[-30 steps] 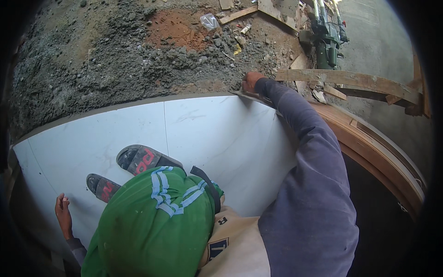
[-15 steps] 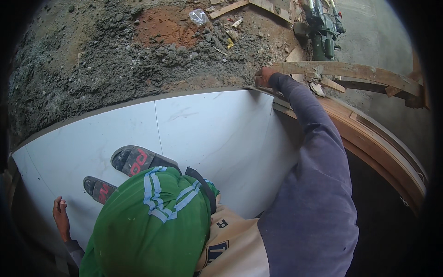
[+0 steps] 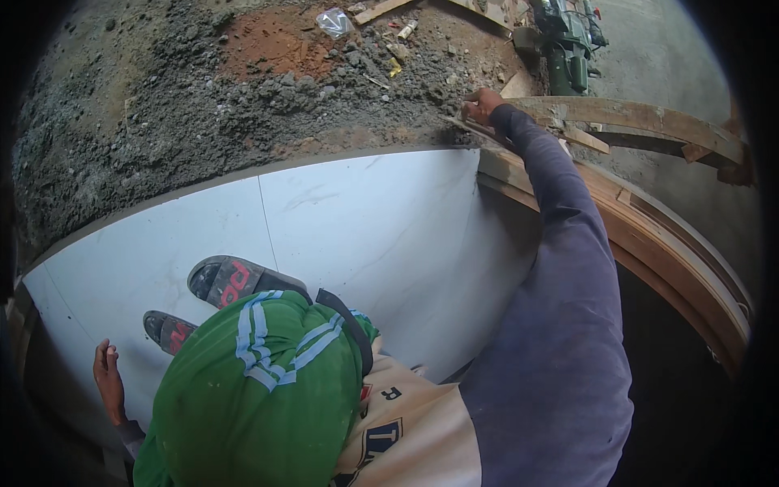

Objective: The person smooths cement along the edge of a floor tile using a wooden trowel and presses the tile into position.

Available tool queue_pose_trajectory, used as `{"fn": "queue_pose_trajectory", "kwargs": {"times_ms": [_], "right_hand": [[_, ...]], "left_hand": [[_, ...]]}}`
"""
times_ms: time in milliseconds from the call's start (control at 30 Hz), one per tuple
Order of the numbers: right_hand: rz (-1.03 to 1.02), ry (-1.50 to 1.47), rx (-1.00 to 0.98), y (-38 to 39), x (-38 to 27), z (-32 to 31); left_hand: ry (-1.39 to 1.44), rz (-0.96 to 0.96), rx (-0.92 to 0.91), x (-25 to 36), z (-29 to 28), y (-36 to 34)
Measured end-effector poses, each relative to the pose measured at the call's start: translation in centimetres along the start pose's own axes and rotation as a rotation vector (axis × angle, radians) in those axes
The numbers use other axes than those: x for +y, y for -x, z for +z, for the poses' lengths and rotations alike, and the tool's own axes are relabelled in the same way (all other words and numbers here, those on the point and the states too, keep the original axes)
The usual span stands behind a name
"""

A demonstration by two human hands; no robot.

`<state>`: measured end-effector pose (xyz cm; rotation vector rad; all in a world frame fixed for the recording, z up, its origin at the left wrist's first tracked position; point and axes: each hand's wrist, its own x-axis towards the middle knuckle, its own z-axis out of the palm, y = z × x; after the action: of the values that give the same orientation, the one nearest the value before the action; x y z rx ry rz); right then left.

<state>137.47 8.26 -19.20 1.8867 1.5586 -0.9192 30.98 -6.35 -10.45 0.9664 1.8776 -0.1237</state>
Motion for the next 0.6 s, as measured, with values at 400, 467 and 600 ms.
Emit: {"fn": "queue_pose_trajectory", "kwargs": {"times_ms": [400, 467, 600], "right_hand": [[0.105, 0.204, -0.23, 1.8, -0.4, 4.2], [-0.029, 0.061, -0.105, 2.2, 0.1, 3.8], [-0.115, 0.089, -0.059, 0.9, -4.2, 5.1]], "left_hand": [[-0.011, 0.011, -0.003, 5.6, 2.1, 3.7], [0.021, 0.019, -0.017, 5.6, 2.6, 4.1], [0.121, 0.009, 0.013, 4.4, 2.9, 4.7]]}}
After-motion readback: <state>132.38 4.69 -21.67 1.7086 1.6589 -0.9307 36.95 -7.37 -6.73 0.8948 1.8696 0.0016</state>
